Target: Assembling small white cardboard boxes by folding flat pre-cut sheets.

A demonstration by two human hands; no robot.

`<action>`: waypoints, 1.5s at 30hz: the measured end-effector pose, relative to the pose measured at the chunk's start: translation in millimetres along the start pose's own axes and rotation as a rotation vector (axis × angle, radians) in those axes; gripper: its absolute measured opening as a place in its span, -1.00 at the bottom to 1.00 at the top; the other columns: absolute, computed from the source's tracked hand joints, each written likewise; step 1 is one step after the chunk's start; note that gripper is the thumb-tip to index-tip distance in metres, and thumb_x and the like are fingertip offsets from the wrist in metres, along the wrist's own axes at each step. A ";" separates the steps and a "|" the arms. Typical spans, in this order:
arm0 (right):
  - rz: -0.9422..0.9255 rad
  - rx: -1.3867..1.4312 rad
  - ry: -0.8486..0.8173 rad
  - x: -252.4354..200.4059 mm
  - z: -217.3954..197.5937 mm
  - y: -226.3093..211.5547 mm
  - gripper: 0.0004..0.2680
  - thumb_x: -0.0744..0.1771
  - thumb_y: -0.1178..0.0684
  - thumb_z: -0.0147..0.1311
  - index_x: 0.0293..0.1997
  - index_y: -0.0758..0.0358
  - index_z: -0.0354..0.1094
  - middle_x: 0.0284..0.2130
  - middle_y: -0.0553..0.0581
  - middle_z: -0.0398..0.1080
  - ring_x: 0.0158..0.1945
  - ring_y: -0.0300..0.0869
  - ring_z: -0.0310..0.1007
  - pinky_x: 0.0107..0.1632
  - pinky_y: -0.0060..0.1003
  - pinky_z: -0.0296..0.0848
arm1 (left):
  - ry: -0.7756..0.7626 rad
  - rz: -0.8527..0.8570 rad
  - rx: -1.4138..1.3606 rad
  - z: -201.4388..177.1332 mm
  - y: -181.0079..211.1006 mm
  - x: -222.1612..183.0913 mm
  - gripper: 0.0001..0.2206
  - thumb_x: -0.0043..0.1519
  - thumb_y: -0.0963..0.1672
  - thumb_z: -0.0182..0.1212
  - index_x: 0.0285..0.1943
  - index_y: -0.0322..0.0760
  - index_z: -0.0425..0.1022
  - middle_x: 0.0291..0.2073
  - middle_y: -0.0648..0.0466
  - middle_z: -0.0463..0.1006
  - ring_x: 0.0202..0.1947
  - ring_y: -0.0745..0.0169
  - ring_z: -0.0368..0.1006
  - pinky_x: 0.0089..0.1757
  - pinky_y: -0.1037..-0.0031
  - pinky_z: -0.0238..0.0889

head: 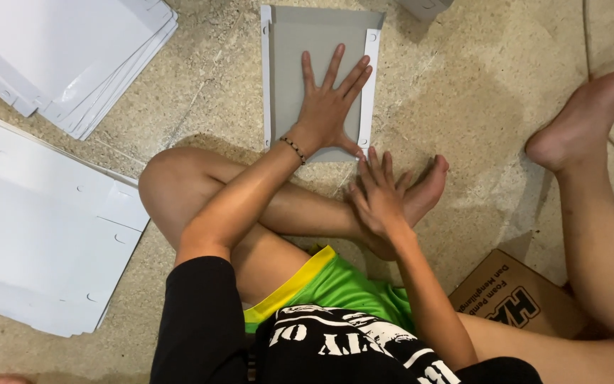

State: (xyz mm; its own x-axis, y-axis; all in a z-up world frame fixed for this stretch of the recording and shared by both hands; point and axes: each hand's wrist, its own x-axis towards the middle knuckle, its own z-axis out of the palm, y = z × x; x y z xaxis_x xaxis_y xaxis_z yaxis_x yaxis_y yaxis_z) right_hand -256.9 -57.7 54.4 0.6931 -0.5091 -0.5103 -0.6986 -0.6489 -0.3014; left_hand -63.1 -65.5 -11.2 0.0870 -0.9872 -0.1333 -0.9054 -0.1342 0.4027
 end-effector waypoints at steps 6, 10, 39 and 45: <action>0.022 0.052 0.140 10.6 0.1 6.0 -0.57 0.32 -0.19 -0.43 0.27 0.24 -0.12 0.27 0.12 -0.16 0.33 0.09 -0.30 0.18 0.37 -0.32 | -0.005 -0.010 0.006 1.0 -1.1 0.1 0.29 -0.47 0.39 0.07 0.41 -0.25 -0.32 0.36 0.09 -0.39 0.27 -0.18 -0.65 -0.01 -0.43 -0.71; 0.049 0.010 0.054 33.1 3.2 6.3 -0.49 0.30 -0.25 -0.50 0.31 0.29 -0.34 0.30 0.20 -0.35 0.32 0.18 -0.50 0.11 0.46 -0.47 | 0.013 -0.001 0.013 5.9 -1.3 1.0 0.28 -0.46 0.38 0.09 0.41 -0.27 -0.30 0.36 0.07 -0.38 0.27 -0.21 -0.64 -0.01 -0.45 -0.70; 0.051 0.123 0.233 181.3 -35.6 22.3 -0.54 0.34 -0.21 -0.70 0.35 0.22 -0.47 0.33 0.14 -0.49 0.33 0.07 -0.74 0.08 0.39 -0.81 | 0.023 0.000 0.020 6.3 -3.5 1.6 0.29 -0.49 0.38 0.19 0.40 -0.27 -0.16 0.35 0.09 -0.34 0.26 -0.19 -0.65 0.00 -0.43 -0.70; 0.050 -0.091 0.234 193.2 -47.6 8.7 -0.51 0.35 -0.29 -0.54 0.34 0.25 -0.31 0.30 0.13 -0.36 0.27 0.33 -0.55 0.01 0.59 -0.35 | 0.017 0.004 0.061 8.2 -5.1 4.0 0.25 -0.45 0.41 0.11 0.39 -0.25 -0.17 0.35 0.02 -0.22 0.26 -0.18 -0.67 0.00 -0.42 -0.74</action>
State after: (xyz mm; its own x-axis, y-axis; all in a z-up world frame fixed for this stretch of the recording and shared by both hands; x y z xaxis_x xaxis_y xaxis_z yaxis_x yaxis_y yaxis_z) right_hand -120.6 -188.7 -8.5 0.6880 -0.6519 -0.3189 -0.7213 -0.6626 -0.2015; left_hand -61.6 -68.1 -21.2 0.0903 -0.9891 -0.1162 -0.9295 -0.1256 0.3468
